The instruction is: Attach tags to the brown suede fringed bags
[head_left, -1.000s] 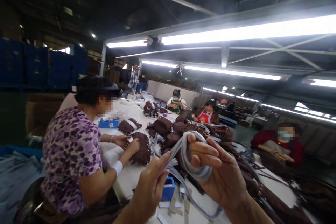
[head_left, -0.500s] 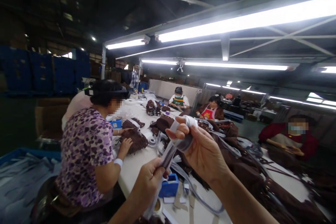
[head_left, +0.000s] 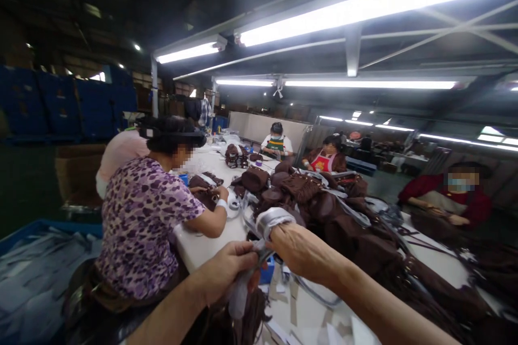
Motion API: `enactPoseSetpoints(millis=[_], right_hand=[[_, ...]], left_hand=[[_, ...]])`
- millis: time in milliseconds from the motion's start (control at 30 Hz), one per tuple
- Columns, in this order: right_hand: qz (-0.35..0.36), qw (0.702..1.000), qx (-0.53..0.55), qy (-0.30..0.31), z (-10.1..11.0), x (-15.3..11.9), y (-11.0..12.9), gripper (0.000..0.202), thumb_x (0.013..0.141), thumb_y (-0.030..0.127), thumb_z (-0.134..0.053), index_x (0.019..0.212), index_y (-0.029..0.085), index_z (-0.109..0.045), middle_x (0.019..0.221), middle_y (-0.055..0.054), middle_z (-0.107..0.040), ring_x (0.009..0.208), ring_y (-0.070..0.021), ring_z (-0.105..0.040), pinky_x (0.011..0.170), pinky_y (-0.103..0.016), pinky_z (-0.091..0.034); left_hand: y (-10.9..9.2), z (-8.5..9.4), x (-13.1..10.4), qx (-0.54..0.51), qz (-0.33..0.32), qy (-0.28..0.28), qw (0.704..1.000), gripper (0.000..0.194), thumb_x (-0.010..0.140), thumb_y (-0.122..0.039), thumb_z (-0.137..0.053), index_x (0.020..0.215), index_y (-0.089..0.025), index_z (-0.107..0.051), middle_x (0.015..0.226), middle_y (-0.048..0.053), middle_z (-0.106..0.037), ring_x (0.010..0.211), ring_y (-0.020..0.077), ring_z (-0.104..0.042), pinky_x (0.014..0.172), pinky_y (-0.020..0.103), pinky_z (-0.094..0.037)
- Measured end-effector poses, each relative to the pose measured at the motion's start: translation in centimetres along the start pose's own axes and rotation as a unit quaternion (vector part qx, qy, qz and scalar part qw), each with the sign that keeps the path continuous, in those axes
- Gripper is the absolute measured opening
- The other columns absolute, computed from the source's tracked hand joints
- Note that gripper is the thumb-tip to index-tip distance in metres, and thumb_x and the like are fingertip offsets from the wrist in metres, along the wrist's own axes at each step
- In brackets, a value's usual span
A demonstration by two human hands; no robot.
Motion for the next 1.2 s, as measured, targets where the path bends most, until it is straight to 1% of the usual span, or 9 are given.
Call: enactPoseSetpoints(millis=[133,333,400,533,633,767,1000,1100,1200], right_hand=[[-0.002,0.998,-0.02,0.058,-1.0,-1.5,0.6,0.026,0.082,0.037,-0.064,0.09,0.014,-0.059,0.084,-0.008,-0.065,0.073,-0.0223,-0.06,0.062,-0.032,-0.044],[-0.083,0.976,0.092,0.181,-0.6,-2.9,-0.1,0.02,0.087,0.029,-0.054,0.074,0.015,-0.06,0.062,-0.002,-0.06,0.05,-0.0136,-0.052,0.046,-0.025,-0.031],[-0.139,0.911,0.263,0.285,-1.3,-3.9,-0.2,0.027,0.087,0.03,-0.047,0.067,0.016,-0.057,0.053,0.001,-0.054,0.041,-0.0103,-0.046,0.041,-0.022,-0.031],[-0.234,0.663,0.581,0.409,-3.1,-6.3,0.9,0.04,0.085,0.043,-0.042,0.064,0.014,-0.061,0.04,0.005,-0.046,0.029,-0.0074,-0.039,0.034,-0.019,-0.033],[-0.228,0.549,0.727,0.343,-4.4,-7.2,1.1,0.043,0.074,0.051,-0.054,0.067,0.01,-0.067,0.038,0.004,-0.048,0.028,-0.0065,-0.038,0.035,-0.019,-0.035],[-0.225,0.485,0.824,0.187,-5.9,-8.6,0.1,0.05,0.073,0.053,-0.057,0.063,0.005,-0.067,0.038,0.0,-0.054,0.032,-0.0083,-0.045,0.037,-0.019,-0.038],[-0.066,0.315,0.943,0.085,-5.3,-9.4,1.8,0.068,0.078,0.067,-0.042,0.065,0.005,-0.067,0.025,0.001,-0.044,0.023,-0.0125,-0.043,0.031,-0.02,-0.038],[-0.053,0.31,0.949,-0.015,-3.9,-9.9,0.8,0.063,0.084,0.061,-0.041,0.07,0.006,-0.068,0.025,0.008,-0.036,0.019,-0.0086,-0.03,0.031,-0.02,-0.04],[-0.067,0.355,0.931,-0.062,-2.8,-10.9,-0.2,0.059,0.084,0.059,-0.044,0.07,0.007,-0.068,0.027,0.008,-0.038,0.021,-0.0079,-0.032,0.035,-0.02,-0.042]], left_hand=[[0.3,0.1,1.0,0.051,0.058,0.065,0.995,0.044,0.067,-0.056,-0.069,0.078,-0.014,-0.063,0.047,-0.003,-0.057,0.038,0.0074,-0.047,0.04,0.018,-0.033],[-0.2,-0.9,1.0,0.164,0.072,0.151,0.972,0.042,0.056,-0.019,-0.074,0.094,-0.019,-0.056,0.057,-0.01,-0.055,0.037,0.0042,-0.042,0.036,0.014,-0.032],[-0.3,-1.4,0.7,0.194,0.061,0.163,0.965,0.039,0.059,-0.018,-0.072,0.094,-0.021,-0.054,0.061,-0.011,-0.055,0.039,0.0046,-0.044,0.037,0.014,-0.033],[-0.1,-2.5,-0.1,0.203,0.049,0.184,0.961,0.016,0.067,-0.024,-0.069,0.078,-0.018,-0.059,0.064,-0.006,-0.058,0.055,0.0081,-0.052,0.051,0.017,-0.04],[-0.1,-3.5,-0.5,0.165,0.023,0.201,0.965,0.014,0.074,-0.03,-0.068,0.075,-0.017,-0.064,0.069,-0.003,-0.061,0.068,0.0104,-0.053,0.064,0.019,-0.041],[-0.1,-3.8,-0.1,0.116,-0.011,0.138,0.984,0.012,0.069,-0.026,-0.072,0.072,-0.015,-0.068,0.068,-0.004,-0.058,0.065,0.009,-0.048,0.065,0.02,-0.036],[0.0,-6.4,1.1,-0.022,-0.051,0.11,0.992,0.025,0.07,-0.031,-0.075,0.085,-0.017,-0.06,0.072,-0.003,-0.057,0.066,0.0091,-0.05,0.067,0.021,-0.037],[-0.8,-8.2,1.1,0.014,-0.126,0.103,0.987,0.035,0.08,-0.042,-0.067,0.106,-0.019,-0.061,0.084,0.0,-0.061,0.076,0.012,-0.054,0.073,0.023,-0.04],[-0.9,-10.6,0.8,0.069,-0.152,0.122,0.978,0.051,0.085,-0.045,-0.061,0.129,-0.022,-0.052,0.112,0.006,-0.062,0.101,0.0207,-0.057,0.088,0.03,-0.043]])
Point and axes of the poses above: each hand's wrist, its own x-axis towards the middle knuckle, its own z-axis out of the back of the hand, y = z × x, the point moved 6 cm from there along x, towards the middle knuckle
